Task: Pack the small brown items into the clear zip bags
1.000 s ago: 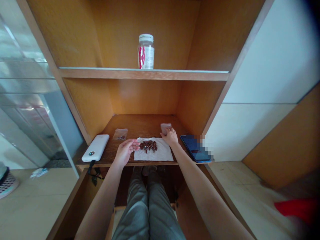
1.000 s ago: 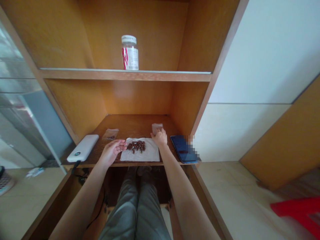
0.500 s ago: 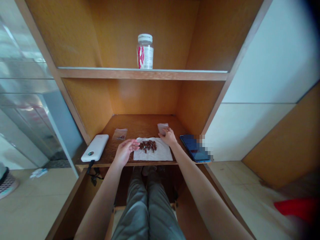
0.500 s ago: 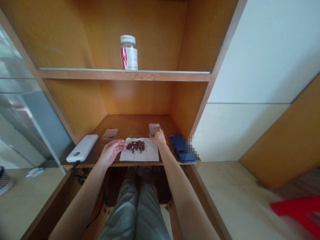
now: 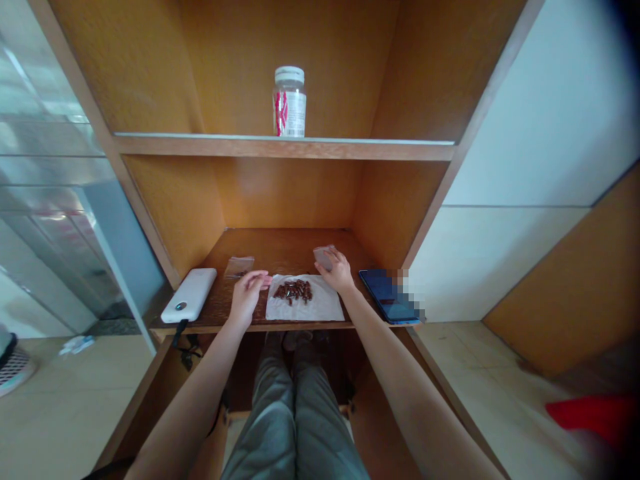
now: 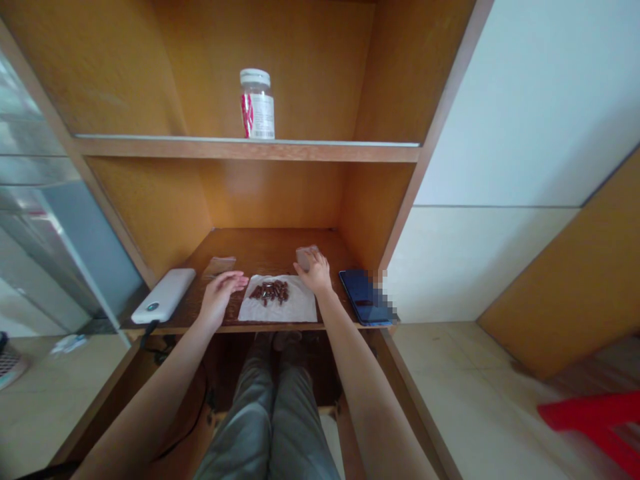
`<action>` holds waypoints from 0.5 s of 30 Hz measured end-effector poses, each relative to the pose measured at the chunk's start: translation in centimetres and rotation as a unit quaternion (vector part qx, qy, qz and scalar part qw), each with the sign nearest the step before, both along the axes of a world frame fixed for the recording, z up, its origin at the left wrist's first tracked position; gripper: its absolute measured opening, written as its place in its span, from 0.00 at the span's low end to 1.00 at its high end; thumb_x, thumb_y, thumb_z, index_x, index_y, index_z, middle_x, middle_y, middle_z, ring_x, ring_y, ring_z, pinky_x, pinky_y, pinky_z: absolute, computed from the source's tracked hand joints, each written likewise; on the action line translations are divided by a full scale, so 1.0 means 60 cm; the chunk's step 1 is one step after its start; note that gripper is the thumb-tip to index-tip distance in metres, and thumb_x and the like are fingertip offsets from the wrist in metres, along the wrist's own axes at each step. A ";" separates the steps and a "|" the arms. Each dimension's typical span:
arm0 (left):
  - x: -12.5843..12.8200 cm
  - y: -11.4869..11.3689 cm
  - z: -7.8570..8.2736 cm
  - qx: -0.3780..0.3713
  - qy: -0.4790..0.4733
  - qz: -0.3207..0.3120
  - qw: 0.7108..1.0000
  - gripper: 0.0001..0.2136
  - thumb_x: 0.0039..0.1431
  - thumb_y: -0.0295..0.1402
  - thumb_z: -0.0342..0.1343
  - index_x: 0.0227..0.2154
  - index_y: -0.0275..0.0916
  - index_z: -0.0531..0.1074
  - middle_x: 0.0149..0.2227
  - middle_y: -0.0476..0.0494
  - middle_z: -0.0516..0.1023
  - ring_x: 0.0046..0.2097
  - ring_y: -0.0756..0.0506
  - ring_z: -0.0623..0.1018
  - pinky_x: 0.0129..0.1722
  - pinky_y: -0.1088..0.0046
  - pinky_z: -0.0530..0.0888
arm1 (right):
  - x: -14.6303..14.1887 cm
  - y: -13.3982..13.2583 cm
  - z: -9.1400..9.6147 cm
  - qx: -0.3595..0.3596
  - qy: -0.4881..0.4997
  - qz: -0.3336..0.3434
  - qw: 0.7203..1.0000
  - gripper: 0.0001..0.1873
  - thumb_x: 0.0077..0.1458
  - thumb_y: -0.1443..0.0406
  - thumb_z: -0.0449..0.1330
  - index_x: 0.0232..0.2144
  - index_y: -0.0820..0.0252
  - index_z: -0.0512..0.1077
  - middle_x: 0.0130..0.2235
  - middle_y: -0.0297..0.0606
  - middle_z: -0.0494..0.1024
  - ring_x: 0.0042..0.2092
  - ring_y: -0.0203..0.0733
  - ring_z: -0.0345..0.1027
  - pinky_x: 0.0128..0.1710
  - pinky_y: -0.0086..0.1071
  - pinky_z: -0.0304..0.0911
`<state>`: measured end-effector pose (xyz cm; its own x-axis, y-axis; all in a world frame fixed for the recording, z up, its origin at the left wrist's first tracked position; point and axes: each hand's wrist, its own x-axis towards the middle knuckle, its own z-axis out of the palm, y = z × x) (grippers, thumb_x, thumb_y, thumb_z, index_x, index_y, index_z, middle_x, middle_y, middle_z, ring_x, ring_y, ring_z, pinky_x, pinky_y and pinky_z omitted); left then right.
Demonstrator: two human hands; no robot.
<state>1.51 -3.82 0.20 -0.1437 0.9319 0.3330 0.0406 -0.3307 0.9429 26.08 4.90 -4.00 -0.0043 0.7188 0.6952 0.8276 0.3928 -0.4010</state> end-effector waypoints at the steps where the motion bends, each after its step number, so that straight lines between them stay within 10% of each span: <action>1: -0.007 0.008 0.004 0.023 0.075 0.028 0.996 0.10 0.51 0.35 0.51 0.34 0.35 0.70 0.33 0.40 0.77 0.37 0.44 0.76 0.41 0.64 0.71 | 0.001 0.000 0.000 0.006 0.004 0.006 1.000 0.24 0.49 0.54 0.54 0.46 0.60 0.67 0.52 0.45 0.66 0.54 0.49 0.56 0.51 0.44 0.54; 6: -0.058 0.042 0.031 0.089 0.472 0.135 0.867 0.18 0.50 0.27 0.49 0.46 0.35 0.65 0.47 0.35 0.71 0.50 0.40 0.69 0.51 0.59 0.63 | 0.002 0.000 0.001 0.027 0.017 0.009 0.999 0.22 0.50 0.56 0.54 0.44 0.63 0.69 0.49 0.47 0.68 0.52 0.48 0.58 0.51 0.42 0.56; 10: -0.092 0.054 0.034 0.015 0.621 0.094 0.778 0.26 0.50 0.25 0.48 0.55 0.40 0.55 0.54 0.35 0.64 0.53 0.37 0.66 0.51 0.53 0.59 | 0.003 0.001 0.001 0.035 0.023 0.014 0.999 0.21 0.50 0.56 0.53 0.43 0.62 0.69 0.49 0.46 0.69 0.52 0.48 0.59 0.51 0.42 0.56; 15: -0.112 0.063 0.026 -0.015 0.654 0.042 0.755 0.23 0.51 0.27 0.47 0.52 0.42 0.60 0.52 0.37 0.68 0.51 0.39 0.69 0.51 0.57 0.61 | 0.004 0.002 0.001 0.041 0.025 0.014 0.999 0.21 0.49 0.56 0.54 0.42 0.63 0.69 0.48 0.46 0.69 0.51 0.48 0.59 0.51 0.41 0.56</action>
<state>-5.18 -0.02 1.73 0.2304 0.9478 0.2203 0.9633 -0.2542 0.0858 26.34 5.00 -3.96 0.0126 0.6602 0.7510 0.7948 0.4491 -0.4082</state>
